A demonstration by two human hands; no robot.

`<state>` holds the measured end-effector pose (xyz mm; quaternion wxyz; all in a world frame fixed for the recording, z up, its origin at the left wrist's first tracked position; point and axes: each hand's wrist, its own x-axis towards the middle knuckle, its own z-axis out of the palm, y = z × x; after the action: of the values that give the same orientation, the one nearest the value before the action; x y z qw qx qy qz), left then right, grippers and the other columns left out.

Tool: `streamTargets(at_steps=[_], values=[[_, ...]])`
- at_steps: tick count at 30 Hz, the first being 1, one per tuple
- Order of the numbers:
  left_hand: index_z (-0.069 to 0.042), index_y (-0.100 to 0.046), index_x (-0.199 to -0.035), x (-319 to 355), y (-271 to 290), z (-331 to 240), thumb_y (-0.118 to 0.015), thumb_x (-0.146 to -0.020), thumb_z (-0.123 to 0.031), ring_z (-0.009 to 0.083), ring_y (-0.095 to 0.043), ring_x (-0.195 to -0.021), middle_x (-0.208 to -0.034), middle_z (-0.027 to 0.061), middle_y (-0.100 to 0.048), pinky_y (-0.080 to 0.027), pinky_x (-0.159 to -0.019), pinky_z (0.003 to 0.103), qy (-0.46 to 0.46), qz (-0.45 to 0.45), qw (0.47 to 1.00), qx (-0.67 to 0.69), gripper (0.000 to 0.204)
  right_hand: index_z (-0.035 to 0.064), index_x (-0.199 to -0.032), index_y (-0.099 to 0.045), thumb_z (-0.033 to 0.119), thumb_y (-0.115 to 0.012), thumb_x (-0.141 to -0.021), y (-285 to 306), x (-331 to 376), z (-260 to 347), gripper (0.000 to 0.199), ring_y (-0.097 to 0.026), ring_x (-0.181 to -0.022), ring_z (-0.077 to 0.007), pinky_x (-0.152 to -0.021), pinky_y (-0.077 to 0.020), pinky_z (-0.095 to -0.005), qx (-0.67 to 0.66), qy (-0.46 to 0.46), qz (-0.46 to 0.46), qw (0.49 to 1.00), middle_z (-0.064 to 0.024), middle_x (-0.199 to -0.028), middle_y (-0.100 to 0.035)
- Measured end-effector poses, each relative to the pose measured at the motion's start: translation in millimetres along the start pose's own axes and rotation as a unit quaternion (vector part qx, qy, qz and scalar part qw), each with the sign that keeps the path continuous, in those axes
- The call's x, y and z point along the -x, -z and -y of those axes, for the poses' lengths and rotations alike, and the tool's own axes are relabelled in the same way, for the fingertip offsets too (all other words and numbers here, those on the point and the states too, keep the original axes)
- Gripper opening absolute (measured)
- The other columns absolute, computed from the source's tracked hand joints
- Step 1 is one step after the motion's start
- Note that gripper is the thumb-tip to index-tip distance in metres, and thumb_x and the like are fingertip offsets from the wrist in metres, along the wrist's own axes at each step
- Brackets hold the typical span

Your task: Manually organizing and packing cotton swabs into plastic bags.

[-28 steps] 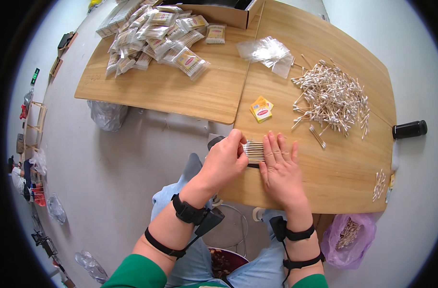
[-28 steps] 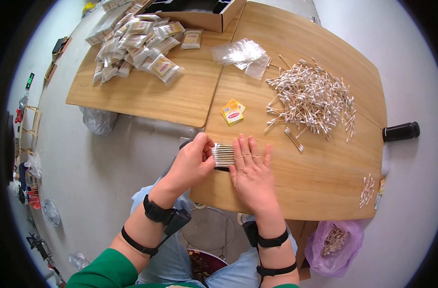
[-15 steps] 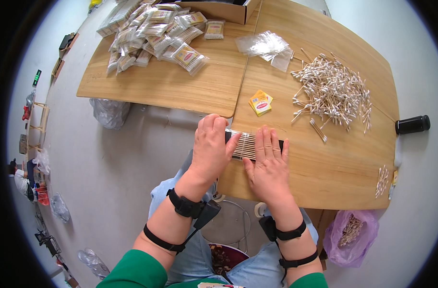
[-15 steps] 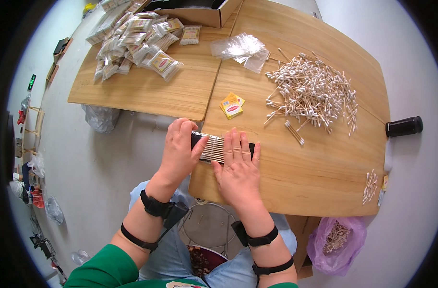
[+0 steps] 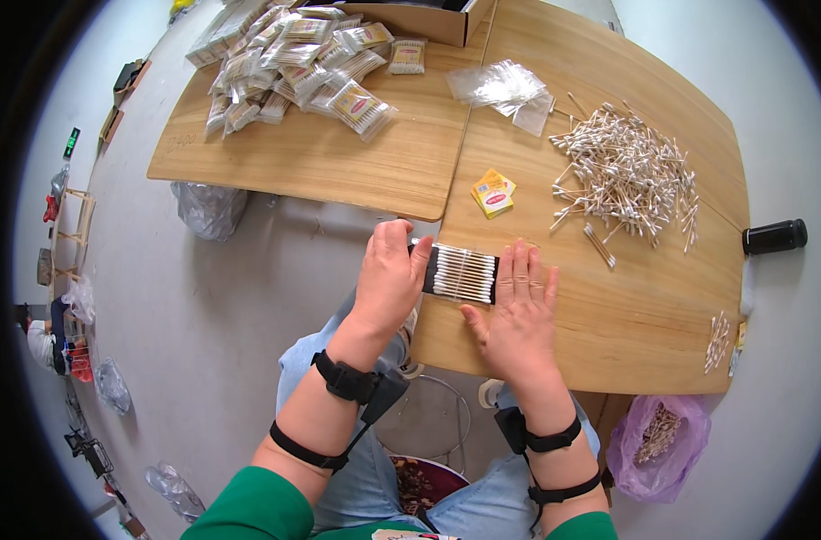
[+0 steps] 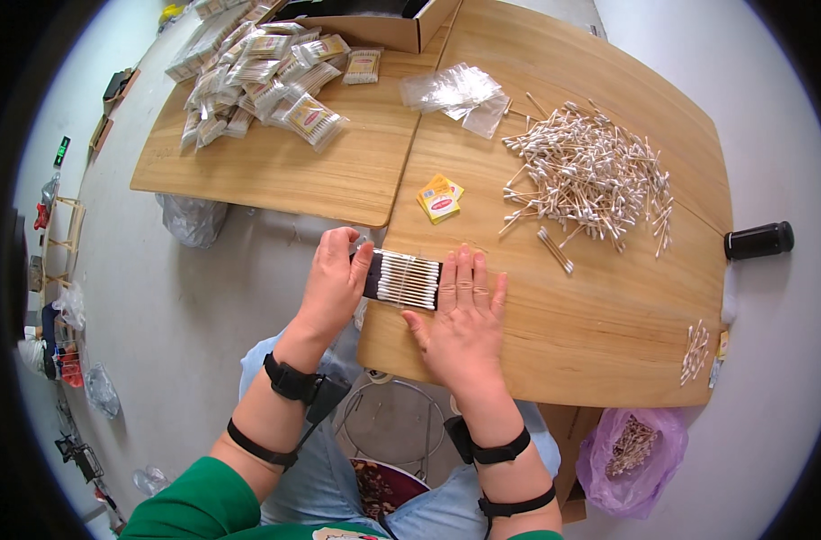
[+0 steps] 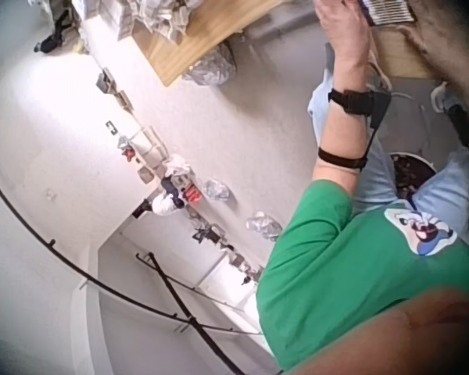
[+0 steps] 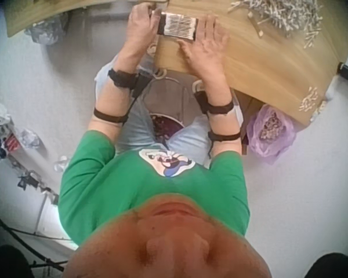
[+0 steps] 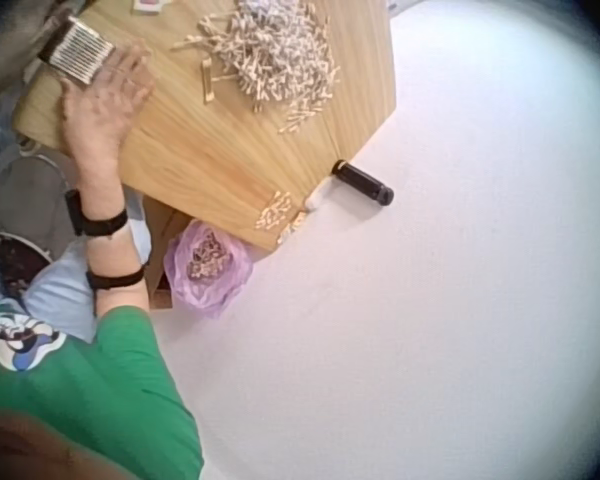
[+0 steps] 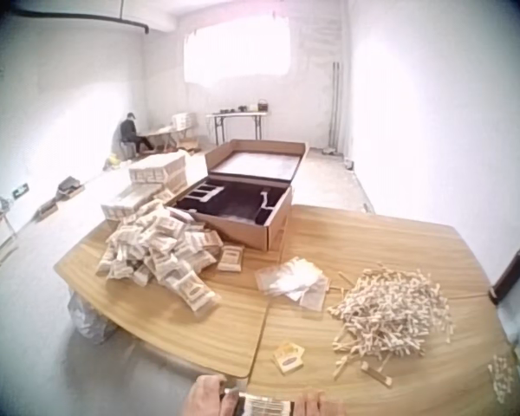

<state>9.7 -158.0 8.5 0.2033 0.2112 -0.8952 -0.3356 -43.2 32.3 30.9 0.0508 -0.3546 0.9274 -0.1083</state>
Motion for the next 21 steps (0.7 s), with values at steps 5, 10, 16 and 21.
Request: streamTargets(at_steps=[5, 10, 16, 21], values=[[-0.003, -0.051, -0.097, -6.3, -7.5, 4.2, -0.052, -0.101, -0.025, 0.0422, -0.058, -0.082, -0.093, 0.0192, -0.06, -0.048, -0.068, 0.048, 0.029, 0.023, 0.999, -0.014, 0.022, -0.0062, -0.151, -0.021, 0.057, -0.048, -0.093, 3.5, -1.8, 4.4, 0.09, -0.014, -0.15, -0.0352, -0.12, -0.0043, -0.054, 0.032, 0.002, 0.018, 0.999, -0.0219, -0.16, -0.02], [-0.005, -0.049, -0.091, -7.4, -12.1, 2.4, -0.051, -0.101, -0.023, 0.0421, -0.059, -0.077, -0.082, 0.0186, -0.061, -0.048, -0.063, 0.05, 0.037, 0.031, 0.998, -0.028, 0.021, -0.0085, -0.15, -0.022, 0.059, -0.048, -0.092, -6.0, -5.2, 15.9, 0.092, -0.014, -0.15, -0.0362, -0.12, -0.0041, -0.0542, 0.034, 0.01, 0.014, 0.999, -0.0228, -0.159, -0.02], [-0.003, -0.049, -0.091, -8.8, -13.8, 0.5, -0.046, -0.103, -0.025, 0.0465, -0.055, -0.08, -0.084, 0.0229, -0.059, -0.045, -0.066, 0.05, 0.05, 0.045, 0.998, 0.003, 0.026, -0.0085, -0.15, -0.024, 0.062, -0.05, -0.09, -7.0, -8.8, 28.1, 0.096, -0.013, -0.15, -0.034, -0.12, -0.0025, -0.0554, 0.034, -0.017, 0.01, 0.999, -0.0226, -0.159, -0.022], [-0.003, -0.049, -0.09, -10.5, -8.8, 3.5, -0.047, -0.102, -0.025, 0.0463, -0.057, -0.077, -0.081, 0.0218, -0.06, -0.046, -0.064, 0.053, 0.023, 0.049, 0.998, -0.037, 0.025, -0.0075, -0.15, -0.024, 0.057, -0.053, -0.091, 2.2, -9.3, 16.2, 0.093, -0.014, -0.15, -0.0356, -0.12, -0.0065, -0.0548, -0.018, -0.014, 0.017, 1.0, -0.0235, -0.159, -0.019]])
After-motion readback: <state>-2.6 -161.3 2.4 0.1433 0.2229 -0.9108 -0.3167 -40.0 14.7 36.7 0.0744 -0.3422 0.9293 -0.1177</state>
